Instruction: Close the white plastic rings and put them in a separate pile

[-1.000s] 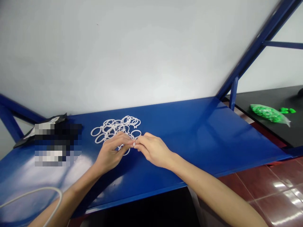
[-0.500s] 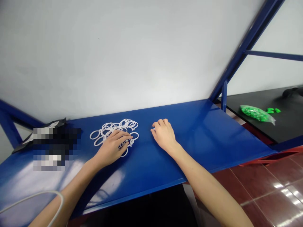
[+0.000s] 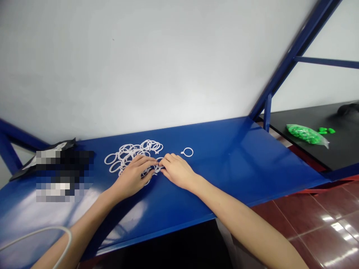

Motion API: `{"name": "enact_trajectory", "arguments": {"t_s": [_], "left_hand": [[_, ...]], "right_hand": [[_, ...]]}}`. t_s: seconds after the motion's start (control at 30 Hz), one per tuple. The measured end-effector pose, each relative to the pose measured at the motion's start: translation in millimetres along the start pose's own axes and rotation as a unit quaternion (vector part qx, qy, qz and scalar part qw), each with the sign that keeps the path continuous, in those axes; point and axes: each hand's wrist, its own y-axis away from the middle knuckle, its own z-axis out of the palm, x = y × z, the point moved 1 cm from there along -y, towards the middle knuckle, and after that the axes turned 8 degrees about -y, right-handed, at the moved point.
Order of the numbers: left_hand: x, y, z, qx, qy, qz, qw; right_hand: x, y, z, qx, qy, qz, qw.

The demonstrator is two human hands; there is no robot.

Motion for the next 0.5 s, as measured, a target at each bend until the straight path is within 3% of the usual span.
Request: {"name": "enact_trajectory", "arguments": {"t_s": [0.5], "left_hand": [[-0.9, 1.4, -0.3, 0.016, -0.009, -0.014, 1.000]], "right_hand": [[0.7, 2.9, -7.3, 0.052, -0.031, 0.034, 0.998]]}}
